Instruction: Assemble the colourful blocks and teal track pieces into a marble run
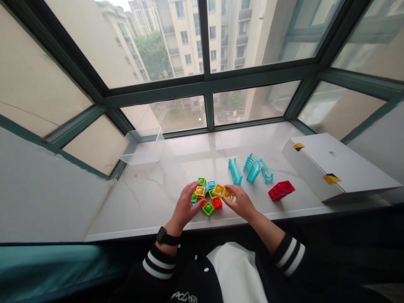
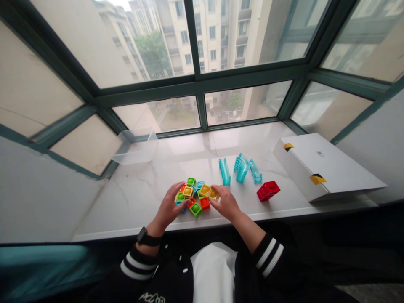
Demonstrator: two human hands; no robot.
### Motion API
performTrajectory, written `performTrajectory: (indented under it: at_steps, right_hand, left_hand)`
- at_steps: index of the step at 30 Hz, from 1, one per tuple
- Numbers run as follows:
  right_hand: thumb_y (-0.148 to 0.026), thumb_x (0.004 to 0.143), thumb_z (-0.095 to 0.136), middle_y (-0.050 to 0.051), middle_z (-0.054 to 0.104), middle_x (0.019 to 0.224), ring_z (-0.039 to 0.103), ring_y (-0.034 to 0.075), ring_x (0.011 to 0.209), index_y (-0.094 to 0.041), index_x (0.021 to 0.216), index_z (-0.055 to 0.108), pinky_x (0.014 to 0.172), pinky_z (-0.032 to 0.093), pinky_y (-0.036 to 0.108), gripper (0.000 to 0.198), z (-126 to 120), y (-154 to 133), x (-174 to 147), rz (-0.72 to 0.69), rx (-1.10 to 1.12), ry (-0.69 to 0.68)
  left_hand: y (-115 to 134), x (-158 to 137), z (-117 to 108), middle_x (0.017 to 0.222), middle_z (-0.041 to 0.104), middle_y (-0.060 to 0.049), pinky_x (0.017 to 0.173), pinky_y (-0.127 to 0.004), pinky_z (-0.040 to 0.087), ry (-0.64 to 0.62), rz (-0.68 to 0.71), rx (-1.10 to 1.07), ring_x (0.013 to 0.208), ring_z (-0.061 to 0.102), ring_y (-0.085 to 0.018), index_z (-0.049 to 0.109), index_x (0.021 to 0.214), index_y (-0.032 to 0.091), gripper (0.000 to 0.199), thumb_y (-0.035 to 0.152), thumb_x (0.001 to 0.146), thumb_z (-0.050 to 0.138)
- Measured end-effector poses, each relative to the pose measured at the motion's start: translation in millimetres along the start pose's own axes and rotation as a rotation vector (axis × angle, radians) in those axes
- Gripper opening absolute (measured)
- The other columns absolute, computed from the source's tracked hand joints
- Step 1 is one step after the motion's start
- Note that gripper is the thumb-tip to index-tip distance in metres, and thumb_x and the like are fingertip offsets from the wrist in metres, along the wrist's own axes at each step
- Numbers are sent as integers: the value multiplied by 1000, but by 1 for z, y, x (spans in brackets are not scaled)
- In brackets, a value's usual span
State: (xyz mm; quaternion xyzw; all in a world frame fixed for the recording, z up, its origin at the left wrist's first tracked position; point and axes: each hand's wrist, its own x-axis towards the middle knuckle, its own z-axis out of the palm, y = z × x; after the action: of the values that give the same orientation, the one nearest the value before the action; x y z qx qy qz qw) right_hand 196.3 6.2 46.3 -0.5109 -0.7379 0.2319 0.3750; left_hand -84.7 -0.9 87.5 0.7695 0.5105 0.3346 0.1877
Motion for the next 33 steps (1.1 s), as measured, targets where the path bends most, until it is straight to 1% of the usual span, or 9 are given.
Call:
performTrajectory:
  at_steps: [2,5,8,12,17,22,25,29,33]
  right_hand:
    - [-30,90,72,8,72,113,66,27,109,-26,134,64,100,55,43,45,-8,-22,4,-122,29,-119]
    - [-31,90,73,8,71,114,67,27,108,-27,137,63,98,56,43,48,-11,-39,7,-211,49,-203]
    - [-31,93,70,9,72,118,67,28,111,-26,136,62,100,55,45,43,-6,-33,6,-157,47,-137]
    - [-35,94,68,12,70,126,68,29,114,-23,136,58,103,55,48,45,6,-10,13,-20,30,18]
    - [-32,92,65,14,67,123,64,30,117,-20,131,59,106,52,48,41,33,13,64,39,-24,53]
    - [-20,90,63,20,63,132,58,31,127,-12,134,59,115,43,47,44,73,26,116,132,-141,-68]
    - [-21,88,70,18,68,129,63,30,122,-13,130,65,111,47,44,43,92,31,123,121,-140,-194]
    - [-27,94,66,17,67,139,63,28,129,-16,134,65,114,46,40,41,97,38,117,99,-122,-315]
    - [-23,100,55,17,61,150,58,26,139,-15,144,59,120,42,40,45,90,46,114,95,-104,-353]
  left_hand:
    - [20,3,4,157,53,-11,123,-52,42,-150,94,-20,146,49,-30,45,156,31,67,37,94,71]
    - [30,3,6,141,65,-11,114,-51,51,-219,90,-27,132,61,-30,57,148,31,53,28,95,66]
    - [17,-10,2,132,70,-10,109,-49,55,-148,17,-21,124,66,-30,63,137,29,43,28,94,65]
    - [-9,-49,-5,130,72,-10,106,-49,56,-112,-82,-26,121,68,-30,65,133,27,41,32,92,68]
    - [-21,-89,11,127,73,-8,109,-54,52,-124,-68,115,121,66,-31,69,128,31,45,18,85,67]
    - [-25,-96,46,150,57,-11,118,-63,41,-16,-73,344,139,52,-39,72,126,34,51,14,79,71]
    - [-35,-96,63,160,46,-14,122,-66,36,62,-100,396,151,40,-41,61,140,30,64,13,79,69]
    - [-48,-97,76,170,31,-17,123,-65,35,75,-136,444,160,23,-42,42,157,23,84,10,78,67]
    - [-54,-94,79,170,33,-15,123,-61,36,51,-162,466,160,22,-40,42,157,22,82,13,79,67]
